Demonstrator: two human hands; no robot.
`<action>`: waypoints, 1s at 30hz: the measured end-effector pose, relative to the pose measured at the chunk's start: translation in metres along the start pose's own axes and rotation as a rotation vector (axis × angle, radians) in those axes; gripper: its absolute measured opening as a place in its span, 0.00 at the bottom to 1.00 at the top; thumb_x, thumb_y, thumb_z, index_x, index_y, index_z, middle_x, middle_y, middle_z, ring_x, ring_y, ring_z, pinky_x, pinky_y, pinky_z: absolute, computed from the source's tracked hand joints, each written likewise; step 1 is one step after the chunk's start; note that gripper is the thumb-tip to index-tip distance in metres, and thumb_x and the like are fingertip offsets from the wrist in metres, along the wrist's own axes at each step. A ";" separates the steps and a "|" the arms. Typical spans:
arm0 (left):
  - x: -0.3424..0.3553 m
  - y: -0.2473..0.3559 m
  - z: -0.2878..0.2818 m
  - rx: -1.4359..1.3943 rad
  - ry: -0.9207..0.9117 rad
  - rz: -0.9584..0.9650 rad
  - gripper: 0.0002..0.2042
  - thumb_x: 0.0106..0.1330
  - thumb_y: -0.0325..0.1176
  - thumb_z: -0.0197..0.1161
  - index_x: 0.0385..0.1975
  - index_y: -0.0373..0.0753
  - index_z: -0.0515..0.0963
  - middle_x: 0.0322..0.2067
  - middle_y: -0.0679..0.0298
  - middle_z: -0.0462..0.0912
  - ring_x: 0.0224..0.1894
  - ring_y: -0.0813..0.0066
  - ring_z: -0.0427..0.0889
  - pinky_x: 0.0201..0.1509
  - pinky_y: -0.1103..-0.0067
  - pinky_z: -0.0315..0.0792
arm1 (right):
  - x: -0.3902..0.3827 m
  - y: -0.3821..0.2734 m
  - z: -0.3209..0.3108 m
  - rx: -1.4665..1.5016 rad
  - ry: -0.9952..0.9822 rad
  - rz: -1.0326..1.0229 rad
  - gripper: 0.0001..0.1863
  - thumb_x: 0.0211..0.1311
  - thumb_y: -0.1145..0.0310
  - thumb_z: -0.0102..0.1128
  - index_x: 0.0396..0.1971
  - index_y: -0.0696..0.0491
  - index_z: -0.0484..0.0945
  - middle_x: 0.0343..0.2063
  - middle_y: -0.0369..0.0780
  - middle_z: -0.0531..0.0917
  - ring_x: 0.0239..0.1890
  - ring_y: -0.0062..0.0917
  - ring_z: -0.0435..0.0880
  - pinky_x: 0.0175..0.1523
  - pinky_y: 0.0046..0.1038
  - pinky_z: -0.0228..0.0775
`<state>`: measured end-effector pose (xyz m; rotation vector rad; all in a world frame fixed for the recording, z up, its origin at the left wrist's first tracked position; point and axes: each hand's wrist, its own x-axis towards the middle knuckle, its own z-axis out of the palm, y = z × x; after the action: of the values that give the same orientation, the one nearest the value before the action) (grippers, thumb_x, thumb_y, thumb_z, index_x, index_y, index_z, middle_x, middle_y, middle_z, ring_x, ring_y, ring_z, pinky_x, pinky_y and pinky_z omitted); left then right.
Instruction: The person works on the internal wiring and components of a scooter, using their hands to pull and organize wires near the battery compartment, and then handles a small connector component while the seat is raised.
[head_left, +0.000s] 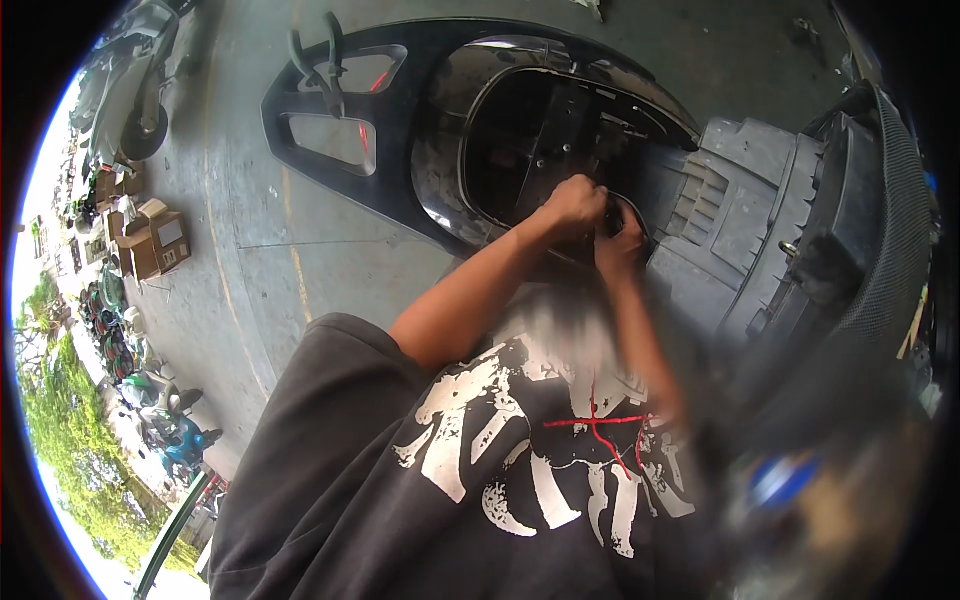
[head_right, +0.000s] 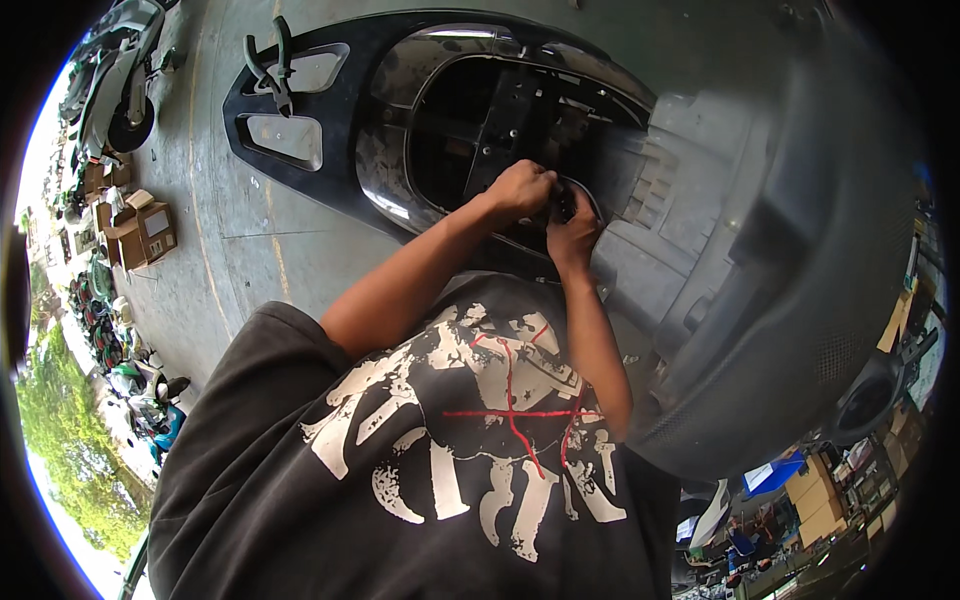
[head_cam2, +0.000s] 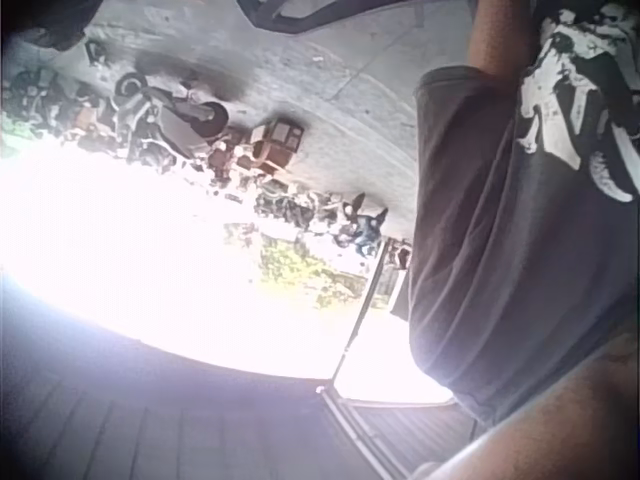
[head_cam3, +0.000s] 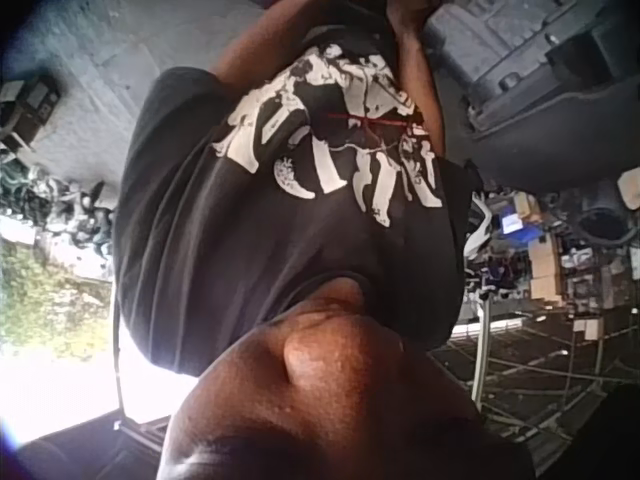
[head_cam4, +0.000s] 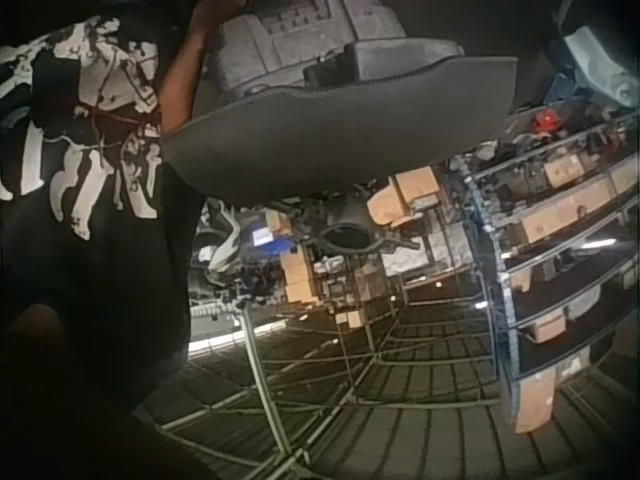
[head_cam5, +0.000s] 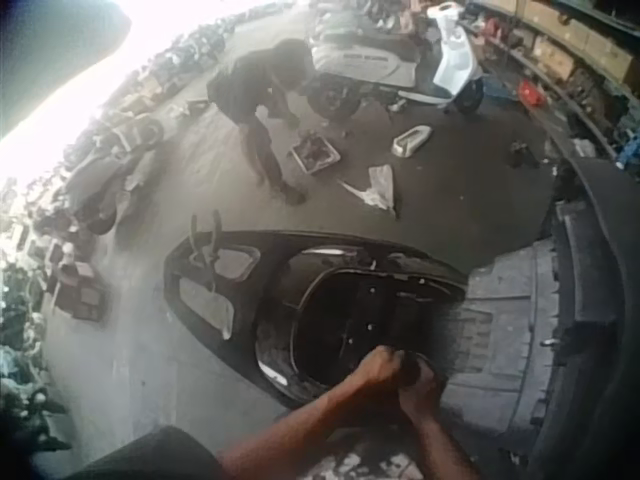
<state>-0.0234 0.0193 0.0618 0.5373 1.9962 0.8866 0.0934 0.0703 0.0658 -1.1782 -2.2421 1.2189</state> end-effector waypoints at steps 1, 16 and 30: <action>0.004 0.003 -0.005 -0.107 -0.090 -0.053 0.18 0.68 0.40 0.50 0.21 0.33 0.77 0.21 0.52 0.77 0.26 0.61 0.76 0.35 0.66 0.69 | 0.001 0.002 0.001 -0.034 -0.003 -0.025 0.13 0.53 0.72 0.63 0.40 0.55 0.79 0.32 0.45 0.84 0.38 0.38 0.85 0.42 0.32 0.74; 0.039 0.020 -0.009 -0.319 -0.342 -0.360 0.22 0.71 0.48 0.47 0.37 0.33 0.79 0.27 0.59 0.78 0.21 0.73 0.71 0.24 0.73 0.66 | 0.003 0.027 -0.003 0.386 -0.100 0.188 0.18 0.57 0.64 0.66 0.43 0.56 0.75 0.31 0.35 0.80 0.32 0.19 0.79 0.40 0.22 0.71; -0.011 0.014 -0.020 -0.481 -0.257 -0.011 0.23 0.59 0.28 0.55 0.57 0.31 0.67 0.49 0.47 0.76 0.53 0.57 0.75 0.56 0.70 0.69 | 0.004 0.007 0.003 0.779 0.000 0.414 0.16 0.61 0.66 0.63 0.46 0.55 0.75 0.36 0.34 0.81 0.37 0.17 0.79 0.41 0.18 0.69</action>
<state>-0.0336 0.0139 0.0860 0.3423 1.4852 1.1805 0.0932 0.0740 0.0580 -1.2987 -1.2938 1.9818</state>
